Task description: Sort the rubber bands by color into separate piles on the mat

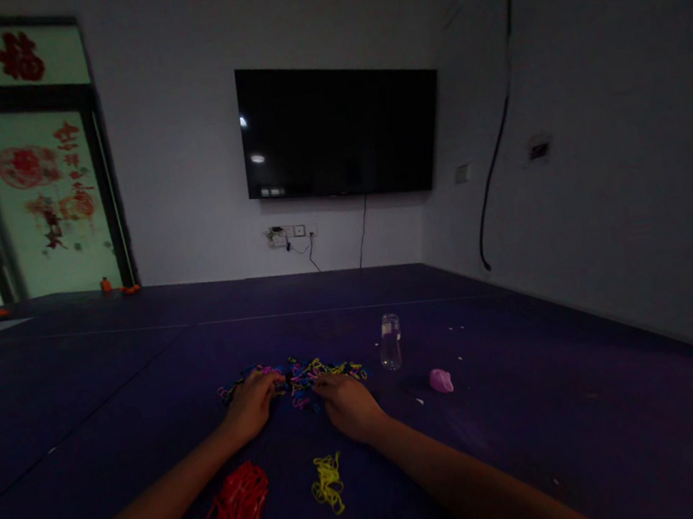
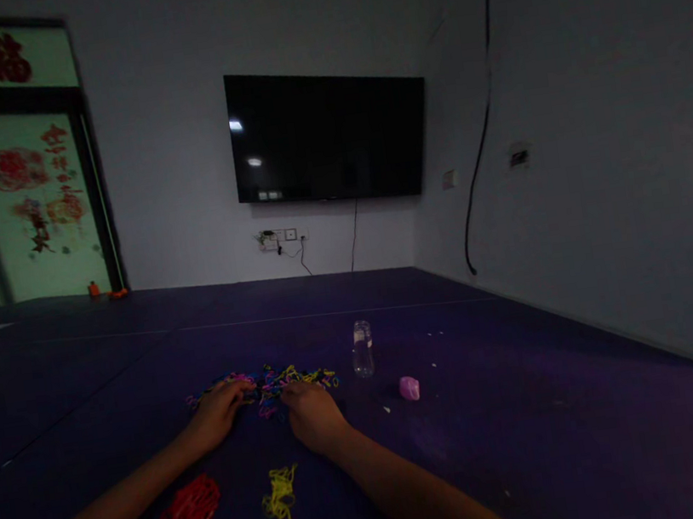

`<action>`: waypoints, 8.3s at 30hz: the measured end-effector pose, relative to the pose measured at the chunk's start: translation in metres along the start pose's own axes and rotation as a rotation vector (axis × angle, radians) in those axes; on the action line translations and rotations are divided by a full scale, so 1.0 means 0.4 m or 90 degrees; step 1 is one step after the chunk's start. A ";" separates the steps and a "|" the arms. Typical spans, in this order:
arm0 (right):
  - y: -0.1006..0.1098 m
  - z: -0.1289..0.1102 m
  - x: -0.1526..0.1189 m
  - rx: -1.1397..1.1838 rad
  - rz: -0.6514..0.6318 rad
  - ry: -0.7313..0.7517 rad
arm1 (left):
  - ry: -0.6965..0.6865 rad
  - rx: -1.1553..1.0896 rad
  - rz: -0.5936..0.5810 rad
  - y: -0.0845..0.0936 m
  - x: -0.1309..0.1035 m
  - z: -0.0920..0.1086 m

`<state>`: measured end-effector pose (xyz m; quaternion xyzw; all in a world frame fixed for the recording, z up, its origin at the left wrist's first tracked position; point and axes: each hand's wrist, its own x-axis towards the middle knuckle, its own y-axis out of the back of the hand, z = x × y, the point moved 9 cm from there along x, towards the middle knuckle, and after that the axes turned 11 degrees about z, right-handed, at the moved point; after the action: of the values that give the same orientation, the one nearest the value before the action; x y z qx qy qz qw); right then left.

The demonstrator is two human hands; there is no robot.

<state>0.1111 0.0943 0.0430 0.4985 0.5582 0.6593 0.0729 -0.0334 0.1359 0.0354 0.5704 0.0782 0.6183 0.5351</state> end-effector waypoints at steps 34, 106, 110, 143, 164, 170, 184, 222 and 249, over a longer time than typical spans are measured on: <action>0.045 0.068 -0.005 0.205 0.192 -0.126 | 0.125 -0.156 0.096 0.058 0.001 -0.045; 0.070 0.085 -0.021 0.407 0.272 -0.175 | -0.180 -0.021 -0.033 0.010 -0.010 0.082; -0.002 0.084 -0.030 0.569 0.160 -0.303 | -0.163 -0.074 -0.020 0.012 -0.007 0.071; 0.005 0.143 -0.055 0.571 0.290 -0.486 | 0.002 -0.513 -0.427 0.014 -0.103 0.312; 0.057 0.084 -0.010 0.081 0.195 -0.146 | -0.250 -0.030 0.057 0.045 -0.023 0.098; 0.035 -0.005 -0.001 0.102 0.111 0.035 | -0.274 -0.021 -0.095 0.006 -0.043 0.127; -0.012 -0.011 -0.012 0.032 -0.024 0.056 | -0.300 -0.005 -0.024 0.030 -0.039 0.130; -0.003 0.017 -0.001 -0.053 -0.015 -0.021 | -0.275 0.041 0.059 0.045 -0.024 0.111; -0.006 -0.013 -0.007 0.001 -0.021 0.047 | -0.314 0.003 -0.001 0.031 -0.036 0.130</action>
<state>0.1077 0.0899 0.0399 0.4649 0.5688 0.6755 0.0626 -0.0027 0.0934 0.0526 0.7054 -0.0529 0.4597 0.5369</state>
